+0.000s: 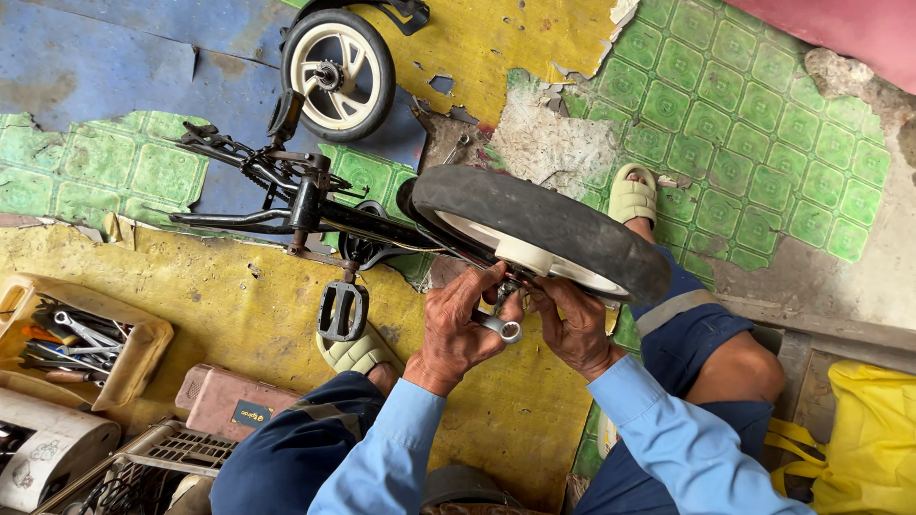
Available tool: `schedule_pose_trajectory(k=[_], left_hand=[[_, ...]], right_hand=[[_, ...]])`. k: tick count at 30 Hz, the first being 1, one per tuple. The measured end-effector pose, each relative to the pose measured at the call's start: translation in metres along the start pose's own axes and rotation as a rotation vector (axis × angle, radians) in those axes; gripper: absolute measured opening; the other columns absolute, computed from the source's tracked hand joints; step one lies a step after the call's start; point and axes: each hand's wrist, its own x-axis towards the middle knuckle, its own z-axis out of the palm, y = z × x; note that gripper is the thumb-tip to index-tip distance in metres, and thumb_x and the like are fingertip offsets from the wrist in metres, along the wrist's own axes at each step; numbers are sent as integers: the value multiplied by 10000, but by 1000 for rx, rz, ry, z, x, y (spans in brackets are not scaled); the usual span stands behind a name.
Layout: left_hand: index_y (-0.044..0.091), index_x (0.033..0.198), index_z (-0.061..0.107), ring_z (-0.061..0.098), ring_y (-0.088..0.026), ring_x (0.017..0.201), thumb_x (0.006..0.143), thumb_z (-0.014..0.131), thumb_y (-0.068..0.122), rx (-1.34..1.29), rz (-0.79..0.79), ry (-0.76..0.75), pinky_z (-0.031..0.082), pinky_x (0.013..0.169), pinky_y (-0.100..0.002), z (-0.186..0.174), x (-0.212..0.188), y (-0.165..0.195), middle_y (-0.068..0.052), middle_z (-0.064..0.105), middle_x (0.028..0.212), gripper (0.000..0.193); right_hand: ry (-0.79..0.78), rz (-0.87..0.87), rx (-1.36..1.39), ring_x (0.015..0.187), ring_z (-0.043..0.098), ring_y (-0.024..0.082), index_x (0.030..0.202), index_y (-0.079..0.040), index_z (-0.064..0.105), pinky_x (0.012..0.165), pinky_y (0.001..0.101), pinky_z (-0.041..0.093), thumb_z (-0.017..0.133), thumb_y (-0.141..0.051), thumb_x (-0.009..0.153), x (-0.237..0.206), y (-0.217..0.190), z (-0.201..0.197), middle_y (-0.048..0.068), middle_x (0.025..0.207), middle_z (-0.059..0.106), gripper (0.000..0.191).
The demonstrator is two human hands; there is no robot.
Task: The person sits on the floor of a repair shop and attaches a small child's bicycle wheel to the bike frame. They hold the wheel against the fork, insert the axle into the mount, and use a wrench to tighten the axle nuts, repositioning the wheel and wrench repeatedly while working.
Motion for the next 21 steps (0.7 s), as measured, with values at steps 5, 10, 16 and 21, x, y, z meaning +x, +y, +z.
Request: schedule_pose_trajectory(k=[5, 10, 16, 21], left_hand=[[27, 1151, 689, 617, -158, 607, 784, 814, 70, 18, 2, 12, 504, 556, -310, 2, 0, 0, -48, 615, 743, 390], [24, 1168, 668, 648, -146, 662, 827, 798, 50, -15, 23, 31, 506, 562, -300, 2, 0, 0, -50, 607, 784, 365], [45, 1212, 633, 621, -144, 654, 815, 805, 59, 39, 35, 62, 499, 578, -303, 4, -2, 5, -45, 603, 792, 433], [40, 1139, 556, 528, -106, 550, 822, 774, 72, -81, -178, 93, 445, 491, -277, 9, -15, 9, -39, 568, 764, 387]], right_hand=[[4, 96, -21, 673, 722, 187, 1052, -18, 688, 598, 316, 555, 668, -35, 985, -17, -1, -13, 70, 801, 717, 72], [-11, 98, -212, 611, 698, 188, 1035, -5, 715, 520, 310, 532, 719, -68, 940, -38, -6, -49, 107, 840, 741, 114], [-106, 47, -231, 686, 719, 216, 1071, 4, 708, 557, 330, 549, 712, -83, 947, -43, -1, -76, 114, 863, 740, 152], [-67, 212, -63, 608, 671, 109, 1102, -27, 692, 520, 280, 505, 659, -119, 991, -64, 1, -75, 61, 780, 708, 148]])
